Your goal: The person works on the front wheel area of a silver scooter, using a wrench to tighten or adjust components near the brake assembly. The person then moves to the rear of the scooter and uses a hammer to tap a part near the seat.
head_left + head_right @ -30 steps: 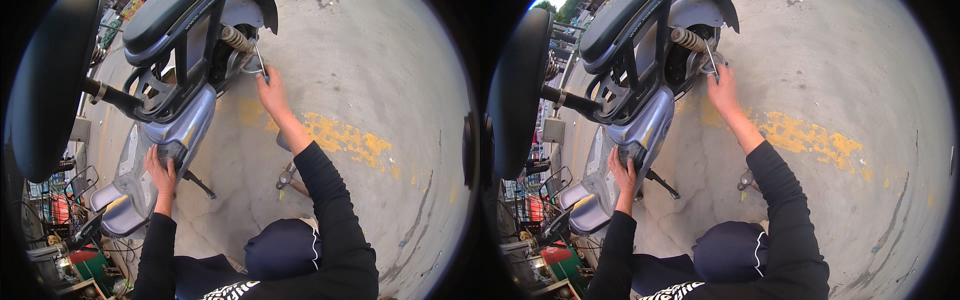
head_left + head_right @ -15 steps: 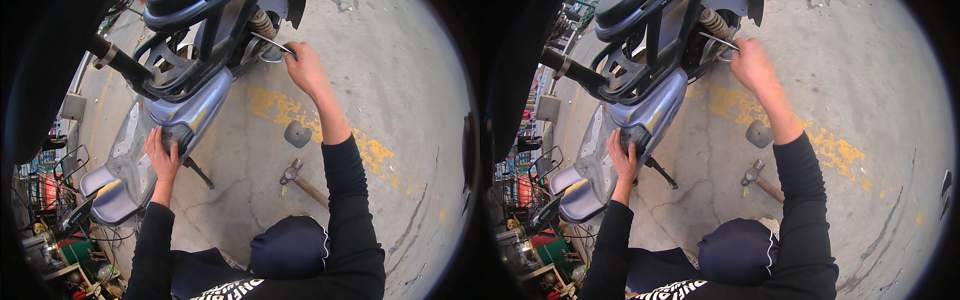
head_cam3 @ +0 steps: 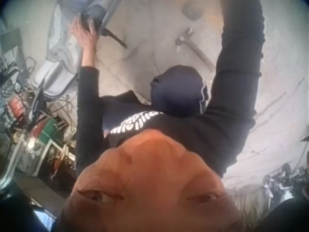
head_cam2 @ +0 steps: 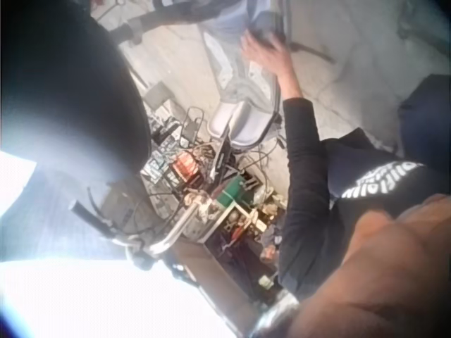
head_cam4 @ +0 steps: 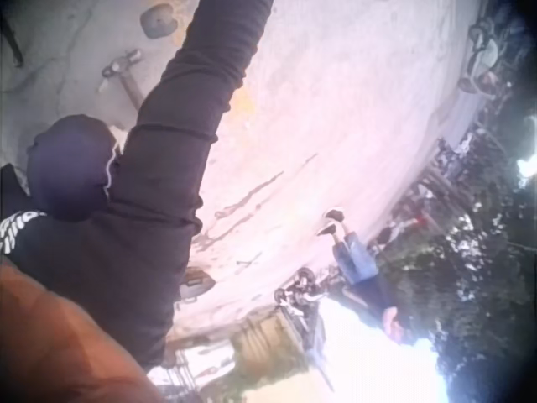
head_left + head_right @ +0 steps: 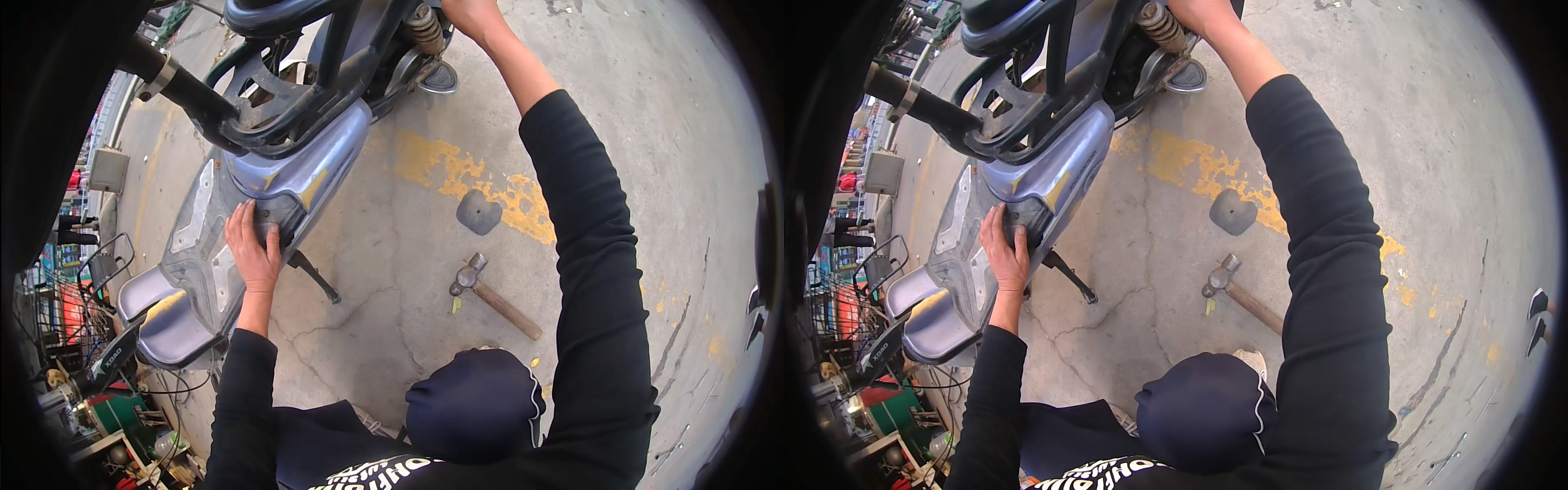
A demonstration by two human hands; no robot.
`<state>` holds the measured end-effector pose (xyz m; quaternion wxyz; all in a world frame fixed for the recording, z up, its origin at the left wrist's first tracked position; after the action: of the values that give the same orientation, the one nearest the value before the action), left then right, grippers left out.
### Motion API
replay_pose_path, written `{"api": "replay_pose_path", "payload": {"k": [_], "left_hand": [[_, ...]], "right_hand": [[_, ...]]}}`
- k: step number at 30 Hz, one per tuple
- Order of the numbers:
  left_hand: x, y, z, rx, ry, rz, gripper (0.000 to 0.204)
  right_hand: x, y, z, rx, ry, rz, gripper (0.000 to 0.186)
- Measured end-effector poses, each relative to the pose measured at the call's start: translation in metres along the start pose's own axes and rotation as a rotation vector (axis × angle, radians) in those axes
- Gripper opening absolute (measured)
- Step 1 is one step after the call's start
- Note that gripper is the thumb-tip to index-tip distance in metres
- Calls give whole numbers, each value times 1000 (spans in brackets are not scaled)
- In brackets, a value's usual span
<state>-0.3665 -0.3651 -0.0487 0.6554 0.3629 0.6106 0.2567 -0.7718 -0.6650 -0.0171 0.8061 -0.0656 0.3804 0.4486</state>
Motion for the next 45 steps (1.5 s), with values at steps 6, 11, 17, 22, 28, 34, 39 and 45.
{"api": "replay_pose_path", "payload": {"k": [6,11,17,22,28,34,39,45], "left_hand": [[8,5,6,-13,13,11,51],[5,5,5,-6,14,17,50],[4,3,0,-11,-13,13,46],[2,4,0,-13,-22,11,45],[4,5,1,-12,-13,24,45],[4,4,1,1,-4,28,47],[4,4,1,-2,-16,24,47],[3,4,0,-2,-23,22,46]], "right_hand": [[4,5,34,-97,58,200,26],[6,-1,32,-83,122,196,23],[2,7,-11,-159,-156,36,21],[10,-4,-5,-94,-4,159,23],[17,-9,3,-133,-133,233,24],[13,-7,25,8,184,170,24],[10,-5,26,-51,205,153,25],[1,-12,21,-11,163,243,26]]}}
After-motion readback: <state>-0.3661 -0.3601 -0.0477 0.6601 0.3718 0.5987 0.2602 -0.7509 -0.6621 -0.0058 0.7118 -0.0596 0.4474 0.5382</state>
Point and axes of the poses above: each hand's wrist, its own x-axis away from the middle knuckle, its own y-axis out of the back of the hand, z = x × y, the point moved 6 cm from there along -x, towards the middle knuckle, and after that the axes turned 11 degrees about -z, right-handed, at the moved point
